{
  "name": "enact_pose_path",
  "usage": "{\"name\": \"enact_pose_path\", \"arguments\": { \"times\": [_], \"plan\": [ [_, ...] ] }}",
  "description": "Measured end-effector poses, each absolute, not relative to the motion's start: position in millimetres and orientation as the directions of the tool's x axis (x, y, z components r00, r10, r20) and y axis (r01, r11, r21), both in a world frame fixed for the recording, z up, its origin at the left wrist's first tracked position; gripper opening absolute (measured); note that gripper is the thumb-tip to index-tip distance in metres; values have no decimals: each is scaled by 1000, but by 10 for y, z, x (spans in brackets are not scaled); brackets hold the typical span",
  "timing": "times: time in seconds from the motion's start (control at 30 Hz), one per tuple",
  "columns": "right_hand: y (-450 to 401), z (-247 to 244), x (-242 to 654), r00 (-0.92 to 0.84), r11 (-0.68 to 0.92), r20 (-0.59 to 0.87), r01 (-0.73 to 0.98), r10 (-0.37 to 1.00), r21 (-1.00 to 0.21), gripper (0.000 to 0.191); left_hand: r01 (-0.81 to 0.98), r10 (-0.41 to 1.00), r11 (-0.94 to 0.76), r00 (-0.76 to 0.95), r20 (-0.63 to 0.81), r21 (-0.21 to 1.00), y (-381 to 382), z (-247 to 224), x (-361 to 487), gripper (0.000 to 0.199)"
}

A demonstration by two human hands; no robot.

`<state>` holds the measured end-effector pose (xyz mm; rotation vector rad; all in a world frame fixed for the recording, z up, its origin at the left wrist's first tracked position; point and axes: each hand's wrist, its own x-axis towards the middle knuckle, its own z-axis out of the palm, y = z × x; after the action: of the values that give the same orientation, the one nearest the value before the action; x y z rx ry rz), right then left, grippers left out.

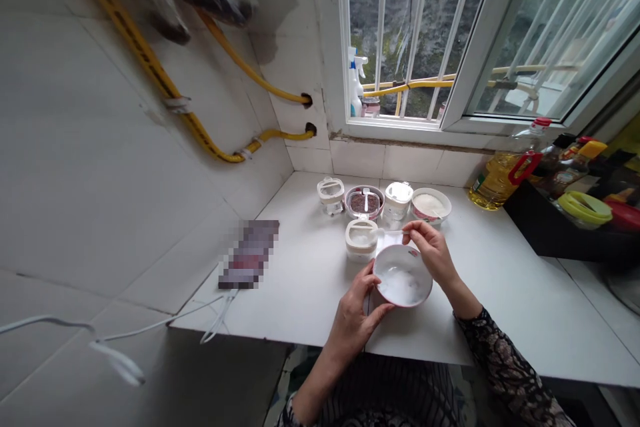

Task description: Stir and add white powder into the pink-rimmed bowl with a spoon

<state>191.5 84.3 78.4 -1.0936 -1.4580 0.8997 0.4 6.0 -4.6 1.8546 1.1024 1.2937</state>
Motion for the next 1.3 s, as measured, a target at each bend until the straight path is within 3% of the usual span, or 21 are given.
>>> {"name": "enact_pose_path", "arguments": {
  "times": [0.07,0.13,0.23,0.3,0.4,0.5,0.57,0.73,0.83,0.97,1.1,1.2,1.3],
  "plan": [
    [823,777,1836,-66,464,469,319,881,-826,15,281,884,-468,172,436,838,63,-55,11,30],
    [815,766,1786,-199,633,624,471,755,-615,17,275,883,-468,167,438,840,64,-62,18,30],
    [813,766,1770,-407,771,705,550,582,-319,26,262,888,-459,161,430,849,65,-69,21,29],
    [801,790,1795,-404,789,737,547,542,-279,27,258,889,-457,164,428,851,64,-68,18,30],
    [757,847,1886,-273,753,761,528,589,-394,21,258,887,-460,170,429,849,63,-58,10,30],
    [714,882,2030,-148,663,704,509,695,-548,17,268,888,-460,168,429,847,59,-40,2,29],
    [704,883,2124,-132,624,664,513,736,-589,18,283,887,-461,172,429,841,54,-27,-5,29],
    [705,842,2161,-351,665,588,568,728,-484,20,327,882,-472,175,438,819,39,-9,-17,30],
    [692,808,2081,-446,661,490,561,749,-499,22,342,879,-477,178,443,809,28,-3,-20,30],
    [691,796,2054,-299,482,378,551,876,-681,21,355,885,-466,185,428,810,13,7,-24,30],
    [719,823,2107,-158,220,169,401,973,-889,19,362,892,-453,191,411,815,2,9,-30,29],
    [734,834,2128,-124,121,87,301,988,-946,18,373,893,-450,188,409,811,-4,3,-35,29],
    [733,827,2128,-98,139,113,322,989,-936,19,368,889,-458,190,416,809,-6,9,-38,30]
  ]
}}
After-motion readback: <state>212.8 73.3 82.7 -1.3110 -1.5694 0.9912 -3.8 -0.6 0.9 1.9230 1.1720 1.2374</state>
